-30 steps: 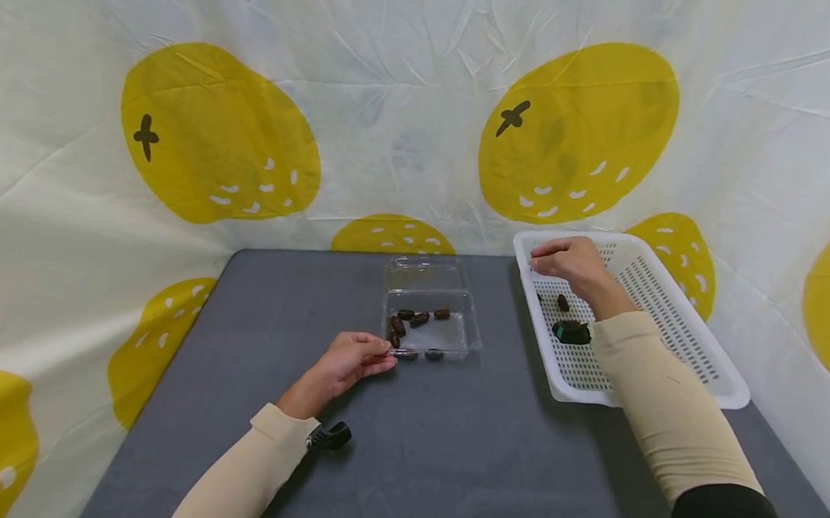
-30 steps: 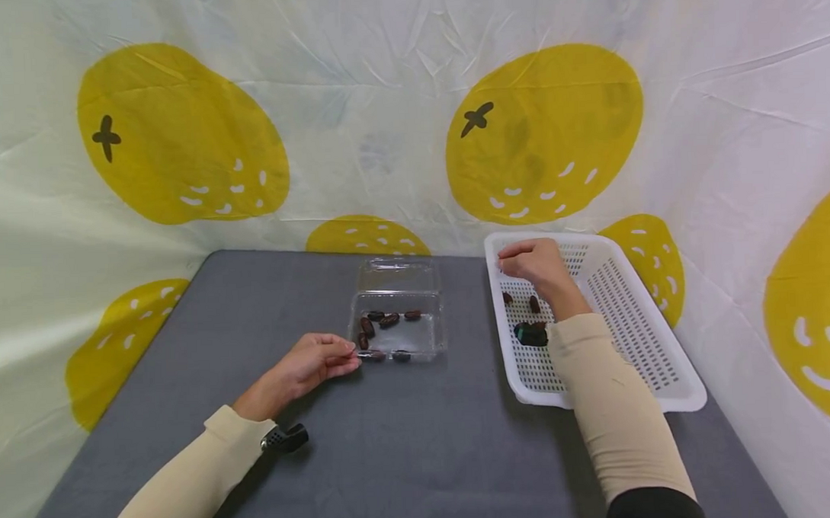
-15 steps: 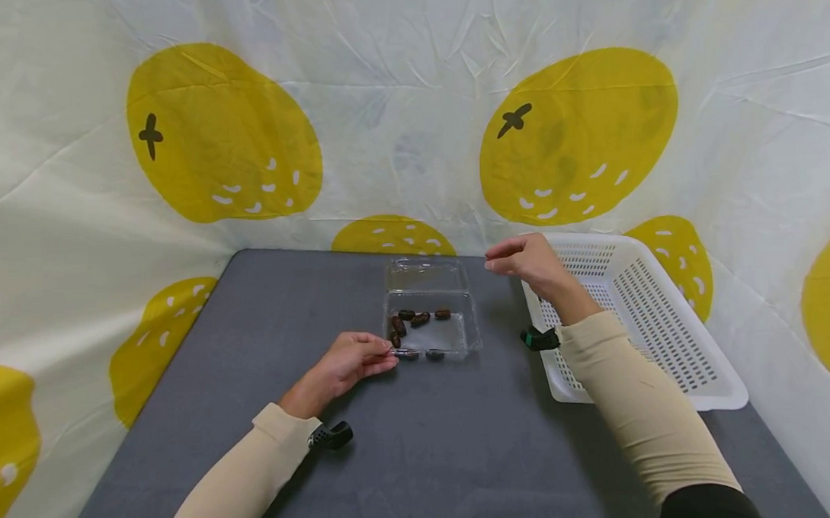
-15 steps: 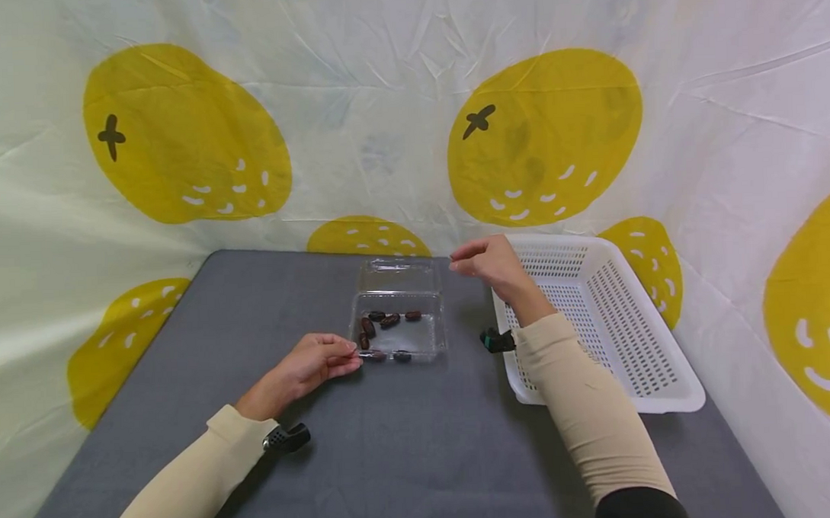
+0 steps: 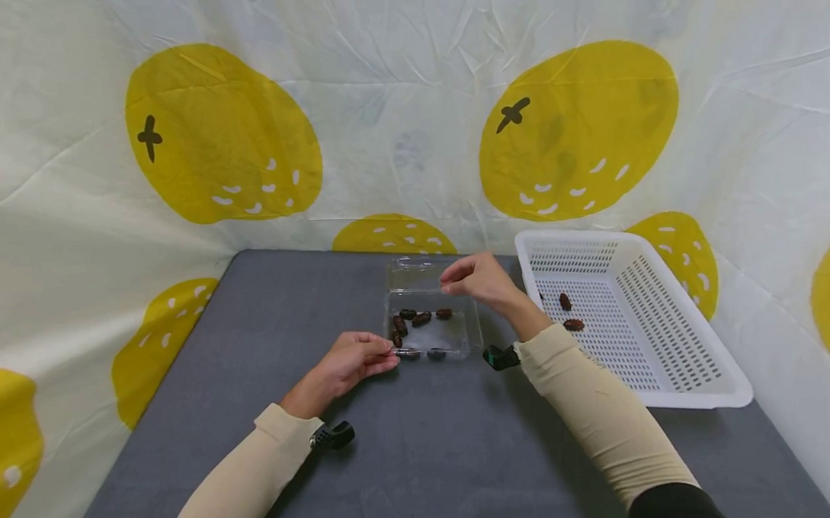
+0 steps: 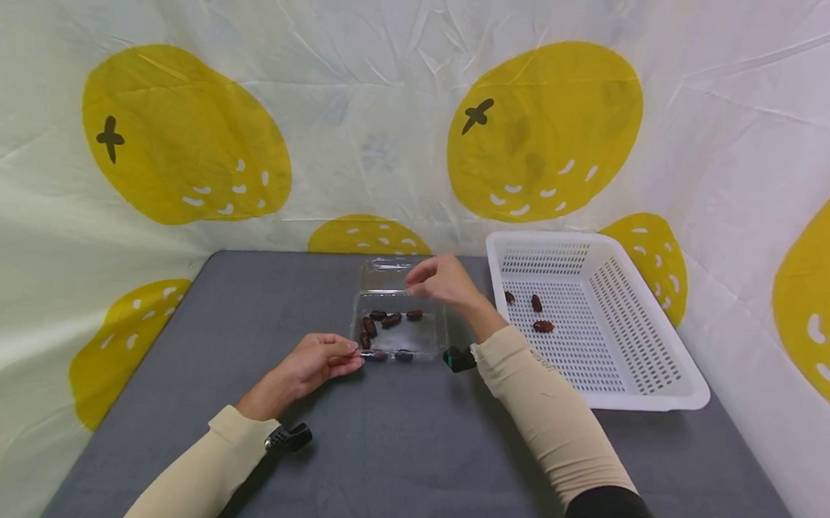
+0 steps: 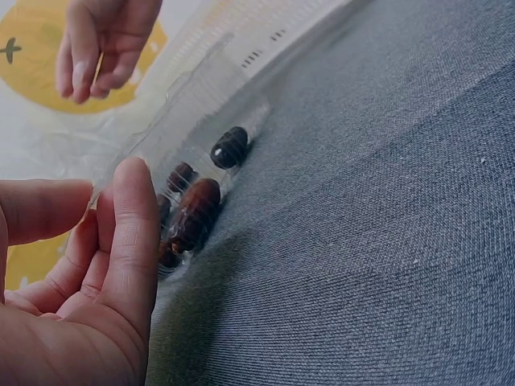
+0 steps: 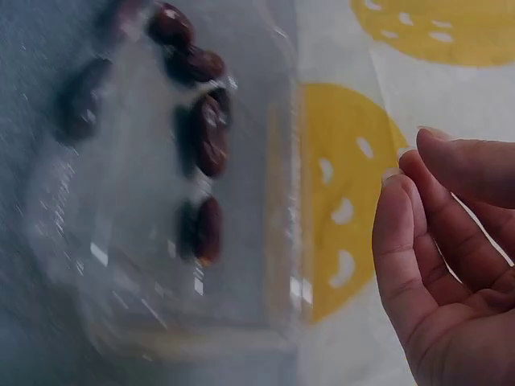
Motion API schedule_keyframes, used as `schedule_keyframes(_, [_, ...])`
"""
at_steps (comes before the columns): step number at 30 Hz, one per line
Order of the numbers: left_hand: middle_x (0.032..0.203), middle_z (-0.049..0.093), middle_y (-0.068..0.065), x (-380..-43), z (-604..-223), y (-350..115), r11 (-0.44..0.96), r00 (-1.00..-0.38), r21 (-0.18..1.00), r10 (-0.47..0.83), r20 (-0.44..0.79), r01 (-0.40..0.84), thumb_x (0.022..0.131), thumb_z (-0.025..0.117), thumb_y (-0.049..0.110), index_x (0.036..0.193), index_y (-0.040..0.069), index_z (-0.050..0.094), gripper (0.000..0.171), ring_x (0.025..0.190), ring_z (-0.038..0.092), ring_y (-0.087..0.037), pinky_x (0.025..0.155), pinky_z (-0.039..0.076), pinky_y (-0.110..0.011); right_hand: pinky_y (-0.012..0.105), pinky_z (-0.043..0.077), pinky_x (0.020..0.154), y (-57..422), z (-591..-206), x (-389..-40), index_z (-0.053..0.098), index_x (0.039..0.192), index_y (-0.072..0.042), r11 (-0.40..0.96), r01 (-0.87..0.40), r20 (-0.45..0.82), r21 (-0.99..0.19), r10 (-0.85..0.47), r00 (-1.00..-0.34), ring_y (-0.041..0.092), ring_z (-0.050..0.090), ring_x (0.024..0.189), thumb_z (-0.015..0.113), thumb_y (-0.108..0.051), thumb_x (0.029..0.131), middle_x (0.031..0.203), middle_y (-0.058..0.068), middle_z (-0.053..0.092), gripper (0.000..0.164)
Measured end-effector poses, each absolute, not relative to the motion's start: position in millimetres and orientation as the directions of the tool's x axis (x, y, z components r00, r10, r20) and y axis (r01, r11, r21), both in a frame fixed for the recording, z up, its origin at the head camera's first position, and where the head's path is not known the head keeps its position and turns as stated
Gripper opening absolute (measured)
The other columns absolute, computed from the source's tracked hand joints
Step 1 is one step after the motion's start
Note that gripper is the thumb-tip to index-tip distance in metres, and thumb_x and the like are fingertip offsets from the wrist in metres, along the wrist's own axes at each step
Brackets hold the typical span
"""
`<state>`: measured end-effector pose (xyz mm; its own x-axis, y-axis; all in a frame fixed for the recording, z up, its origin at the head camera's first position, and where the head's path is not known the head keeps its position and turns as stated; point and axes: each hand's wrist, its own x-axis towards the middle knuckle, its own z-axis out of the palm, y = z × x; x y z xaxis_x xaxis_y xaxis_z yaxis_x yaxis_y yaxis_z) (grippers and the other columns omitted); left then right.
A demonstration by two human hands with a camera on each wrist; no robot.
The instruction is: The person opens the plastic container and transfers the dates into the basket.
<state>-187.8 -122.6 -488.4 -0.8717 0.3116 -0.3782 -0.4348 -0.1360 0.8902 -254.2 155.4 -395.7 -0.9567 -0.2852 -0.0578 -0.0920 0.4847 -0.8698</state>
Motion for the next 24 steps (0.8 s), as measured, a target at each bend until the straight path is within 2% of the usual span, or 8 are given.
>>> schedule_keyframes(8, [0.098,0.074,-0.013,-190,-491,-123,-0.147,-0.869,0.884,0.313,-0.383,-0.443,0.102,0.062,-0.001,0.124,-0.016,0.06,0.026,0.085,0.077,-0.018,0.082,0.068,-0.031,0.055,0.061,0.094,130,-423,-254,0.076,0.119,0.001,0.517,-0.087,-0.087,-0.852,-0.303,-0.949,0.026,0.074,0.097,0.08,-0.005,0.09,0.109,0.014,0.079,0.03])
schedule_keyframes(15, [0.094,0.073,-0.009,-191,-491,-123,-0.152,-0.865,0.88,0.319,-0.388,-0.451,0.102,0.061,-0.001,0.127,-0.018,0.058,0.03,0.085,0.077,-0.018,0.082,0.068,-0.03,0.039,0.066,0.081,116,-445,-258,0.078,0.117,-0.002,0.594,-0.134,-0.091,-0.793,-0.332,-0.939,0.024,0.076,0.094,0.081,-0.004,0.088,0.111,0.013,0.08,0.03])
schedule_keyframes(19, [0.093,0.073,-0.008,-190,-489,-122,-0.149,-0.862,0.879,0.323,-0.39,-0.454,0.103,0.061,-0.001,0.127,-0.018,0.058,0.03,0.084,0.077,-0.017,0.082,0.068,-0.03,0.04,0.065,0.083,113,-453,-260,0.079,0.115,-0.004,0.644,-0.169,-0.065,-0.747,-0.323,-0.944,0.025,0.077,0.097,0.081,-0.003,0.086,0.11,0.011,0.08,0.029])
schedule_keyframes(24, [0.093,0.073,-0.008,-190,-487,-123,-0.162,-0.862,0.876,0.328,-0.386,-0.454,0.103,0.06,-0.002,0.127,-0.019,0.058,0.029,0.083,0.077,-0.016,0.081,0.068,-0.028,0.043,0.065,0.091,109,-465,-264,0.079,0.114,-0.006,0.677,-0.208,-0.035,-0.706,-0.327,-0.945,0.027,0.075,0.105,0.082,0.001,0.085,0.112,0.01,0.08,0.03])
